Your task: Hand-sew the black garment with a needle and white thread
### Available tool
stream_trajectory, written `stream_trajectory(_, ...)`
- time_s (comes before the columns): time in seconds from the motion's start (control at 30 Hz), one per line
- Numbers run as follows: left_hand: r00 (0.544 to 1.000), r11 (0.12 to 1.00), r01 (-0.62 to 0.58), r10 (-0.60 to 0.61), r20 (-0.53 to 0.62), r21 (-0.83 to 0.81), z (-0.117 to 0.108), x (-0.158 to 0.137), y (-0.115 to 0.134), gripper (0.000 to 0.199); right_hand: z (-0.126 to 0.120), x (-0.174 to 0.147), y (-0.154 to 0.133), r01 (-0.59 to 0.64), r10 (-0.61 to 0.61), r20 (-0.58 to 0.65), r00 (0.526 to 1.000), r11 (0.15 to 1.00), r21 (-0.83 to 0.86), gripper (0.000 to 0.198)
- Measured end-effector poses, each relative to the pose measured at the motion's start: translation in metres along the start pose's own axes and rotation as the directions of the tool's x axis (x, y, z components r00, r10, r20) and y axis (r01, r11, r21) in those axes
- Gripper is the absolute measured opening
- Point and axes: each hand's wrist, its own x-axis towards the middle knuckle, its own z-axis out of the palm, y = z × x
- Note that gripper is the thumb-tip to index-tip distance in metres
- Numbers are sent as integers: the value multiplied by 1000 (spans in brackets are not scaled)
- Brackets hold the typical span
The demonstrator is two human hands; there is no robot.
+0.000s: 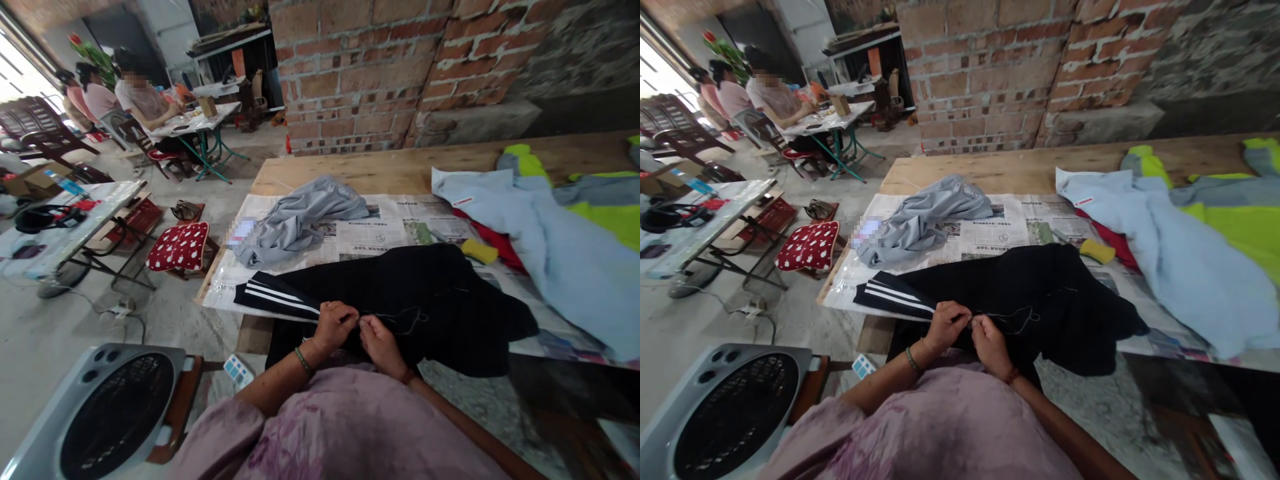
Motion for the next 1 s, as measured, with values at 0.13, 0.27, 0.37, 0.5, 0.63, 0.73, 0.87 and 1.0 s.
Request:
stream_trajectory(0.13,999,999,49,-49,-4,-21,0,-2,1,8,-4,-2,-6,58,-45,82,996,985,-163,34)
stream_trajectory(0.27,998,998,62,-62,9,-24,-1,-2,2,8,-8,-4,-9,128,-107,91,990,952,-279,33)
stream_trajectory(0.37,998,997,63,-63,3,-36,-1,-2,2,8,-10,-5,-10,190,-170,89,981,925,-328,32)
stream_trajectory(0.5,999,998,46,-46,-2,-49,0,-1,2,8,-12,-4,-9,248,-242,60,968,903,-351,30)
stream_trajectory(0.63,1000,999,19,-19,4,-35,1,1,3,9,-9,-2,-5,178,-185,0,983,947,-266,30)
stream_trajectory(0.73,1000,999,-15,15,17,-32,1,1,3,9,-6,-2,-1,133,-140,-21,990,971,-200,30)
stream_trajectory(0.87,999,999,-39,39,14,-7,2,0,3,10,-5,-2,2,109,-120,-51,991,978,-176,30)
stream_trajectory(1.0,997,998,-52,51,58,23,2,-2,4,10,-6,0,2,110,-124,-68,990,977,-183,31)
